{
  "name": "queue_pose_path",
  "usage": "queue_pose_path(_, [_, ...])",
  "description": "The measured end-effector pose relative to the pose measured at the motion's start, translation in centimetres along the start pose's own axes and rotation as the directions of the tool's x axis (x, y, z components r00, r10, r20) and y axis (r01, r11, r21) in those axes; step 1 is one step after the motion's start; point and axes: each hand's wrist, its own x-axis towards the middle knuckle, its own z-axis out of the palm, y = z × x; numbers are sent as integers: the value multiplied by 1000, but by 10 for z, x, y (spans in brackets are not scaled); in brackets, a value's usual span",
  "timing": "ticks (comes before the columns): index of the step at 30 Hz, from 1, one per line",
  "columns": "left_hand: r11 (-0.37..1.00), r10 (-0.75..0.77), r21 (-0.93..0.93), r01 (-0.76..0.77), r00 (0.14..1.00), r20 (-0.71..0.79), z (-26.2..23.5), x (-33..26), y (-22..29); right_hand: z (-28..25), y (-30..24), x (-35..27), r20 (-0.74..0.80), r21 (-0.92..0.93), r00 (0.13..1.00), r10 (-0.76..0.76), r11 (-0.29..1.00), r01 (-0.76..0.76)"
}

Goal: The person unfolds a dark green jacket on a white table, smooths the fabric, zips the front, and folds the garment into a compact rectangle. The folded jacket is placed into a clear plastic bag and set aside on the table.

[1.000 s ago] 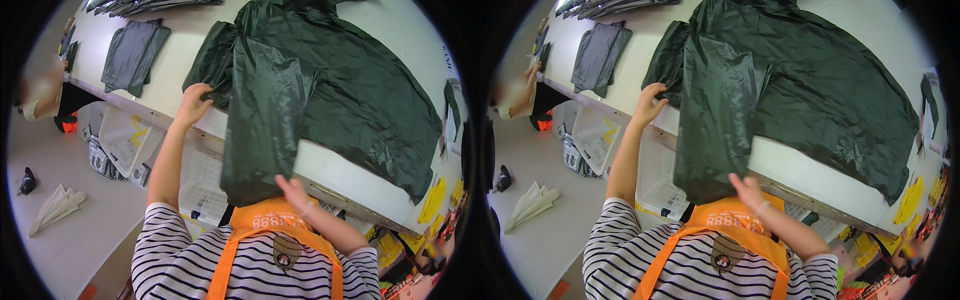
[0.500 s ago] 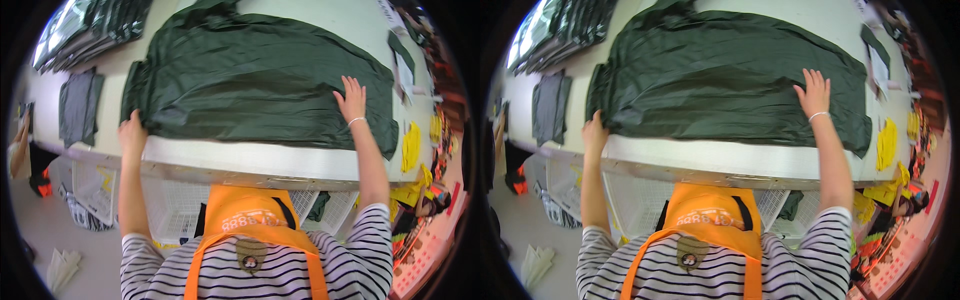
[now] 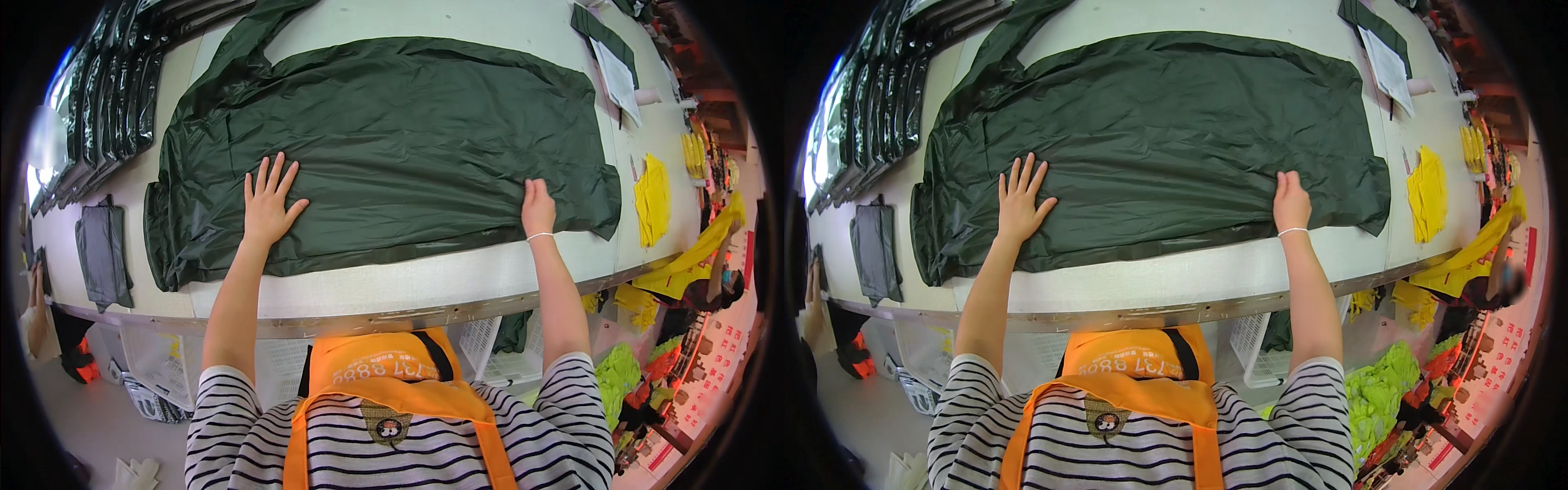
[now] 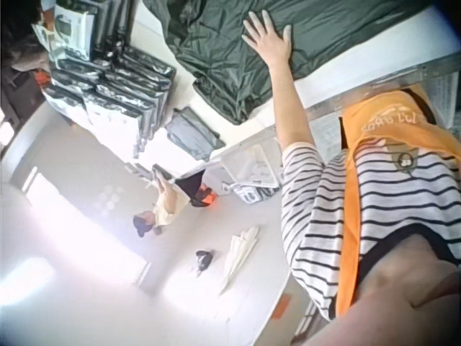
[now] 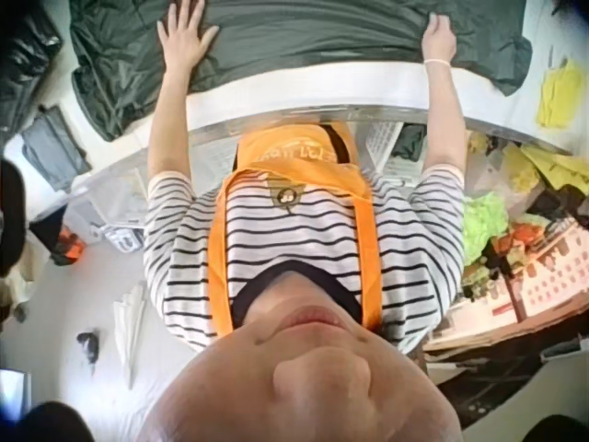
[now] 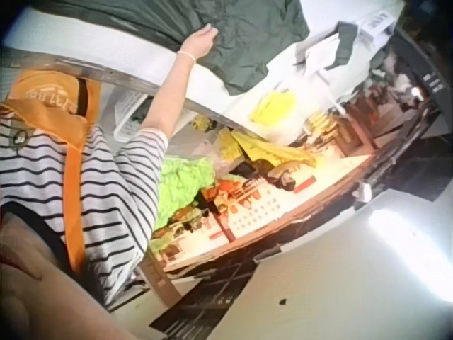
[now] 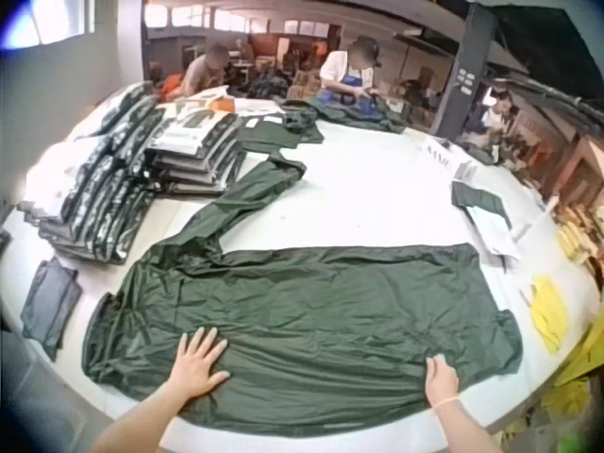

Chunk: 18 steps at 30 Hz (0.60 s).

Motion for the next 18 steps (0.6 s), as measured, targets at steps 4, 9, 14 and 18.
queue_pose_path(4, [974,10,-224,-20,999,-46,-21,-6,-15,-10,-7,11,-178,221,977,-118,963,156])
queue_pose_path(9, [974,-145,173,143,989,-1,-53,-43,-57,-43,-73,21,53,39,753,-656,755,654])
queue_pose_path(14, [973,-227,53,225,973,34,-11,-72,-82,31,-46,15,315,27,738,-597,783,621])
queue_pose_path(18, [972,-234,41,232,969,82,-9,-127,-76,16,-22,-37,460,78,675,-577,783,617])
